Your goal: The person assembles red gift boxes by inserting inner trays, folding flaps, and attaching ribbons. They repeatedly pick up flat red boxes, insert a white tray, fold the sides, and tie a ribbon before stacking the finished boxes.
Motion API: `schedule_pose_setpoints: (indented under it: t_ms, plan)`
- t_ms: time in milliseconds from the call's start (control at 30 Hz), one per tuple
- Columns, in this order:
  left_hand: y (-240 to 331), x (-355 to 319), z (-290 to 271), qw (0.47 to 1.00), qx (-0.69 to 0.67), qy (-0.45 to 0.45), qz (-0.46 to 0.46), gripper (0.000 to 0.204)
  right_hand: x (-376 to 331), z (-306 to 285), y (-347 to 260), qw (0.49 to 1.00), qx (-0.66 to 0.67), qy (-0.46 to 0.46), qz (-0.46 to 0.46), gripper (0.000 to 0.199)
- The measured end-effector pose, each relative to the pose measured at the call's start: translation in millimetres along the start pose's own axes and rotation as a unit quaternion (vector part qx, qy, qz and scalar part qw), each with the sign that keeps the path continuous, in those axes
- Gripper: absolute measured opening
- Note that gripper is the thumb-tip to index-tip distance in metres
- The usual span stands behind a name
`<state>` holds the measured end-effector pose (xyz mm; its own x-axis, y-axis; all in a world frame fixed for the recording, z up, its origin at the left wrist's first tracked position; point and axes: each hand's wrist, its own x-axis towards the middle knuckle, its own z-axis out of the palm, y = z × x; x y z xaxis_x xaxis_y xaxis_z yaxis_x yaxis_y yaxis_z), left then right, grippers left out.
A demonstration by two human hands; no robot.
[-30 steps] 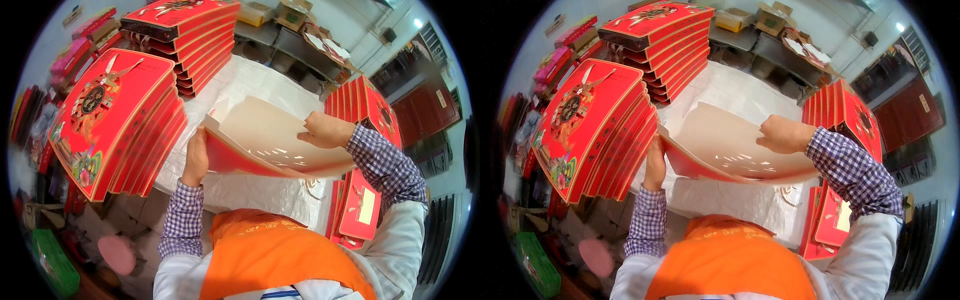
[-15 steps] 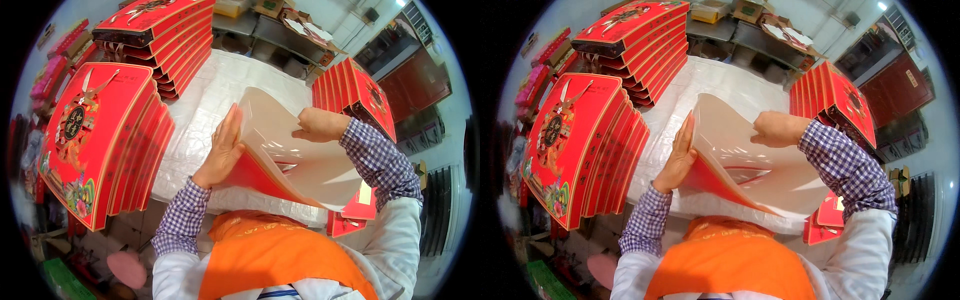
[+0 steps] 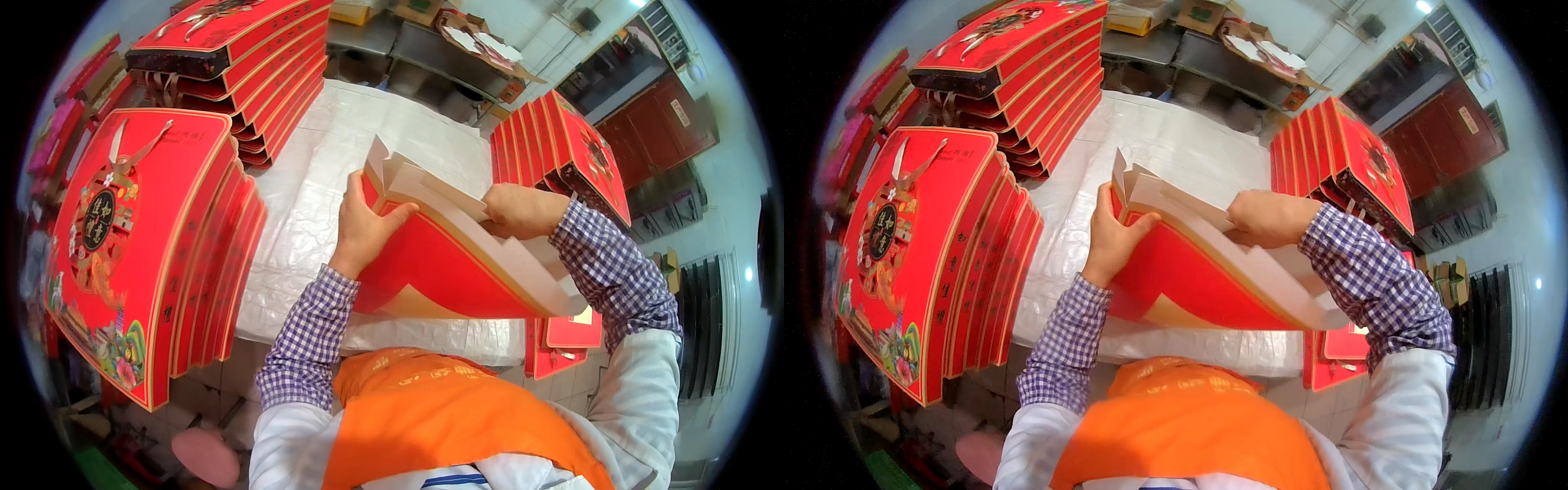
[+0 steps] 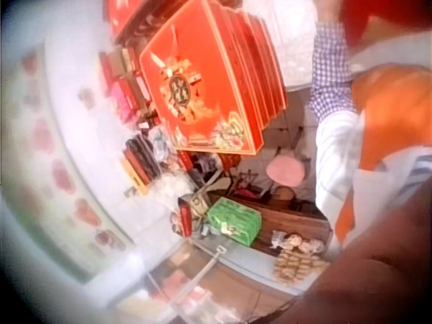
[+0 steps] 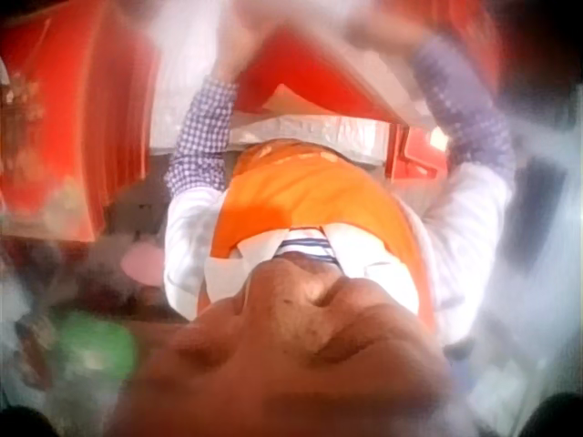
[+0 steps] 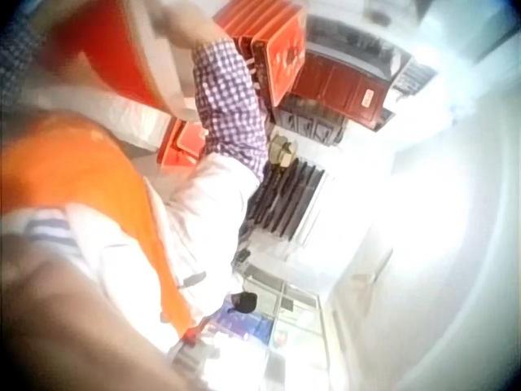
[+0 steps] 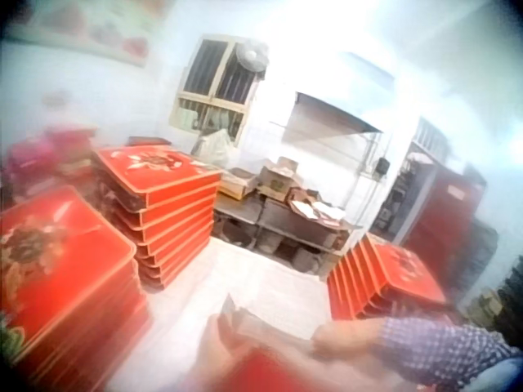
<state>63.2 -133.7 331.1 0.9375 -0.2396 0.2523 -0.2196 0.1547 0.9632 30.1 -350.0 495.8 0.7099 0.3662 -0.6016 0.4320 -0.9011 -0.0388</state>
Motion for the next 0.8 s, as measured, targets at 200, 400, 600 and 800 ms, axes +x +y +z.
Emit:
schedule_pose_setpoints:
  t_ms: [200,400,600,800]
  plan:
    - [-5.7,13.9,14.9,0.986,0.128,0.110,0.009,0.062,-6.4,-8.9,20.3,0.988,0.149,0.018,0.039,0.034]
    - [-29.2,40.7,2.0,0.973,0.173,0.153,-0.020,0.062,-94.3,-2.8,129.7,0.885,0.197,0.394,0.150,0.047]
    - [-73.8,62.9,-8.1,0.956,0.223,0.179,-0.062,0.062,-76.6,178.8,252.8,0.729,0.483,0.417,0.248,0.079]
    - [-128.8,69.8,-46.9,0.958,0.183,0.174,-0.137,0.058,76.3,306.2,204.4,0.673,0.665,0.265,0.187,0.083]
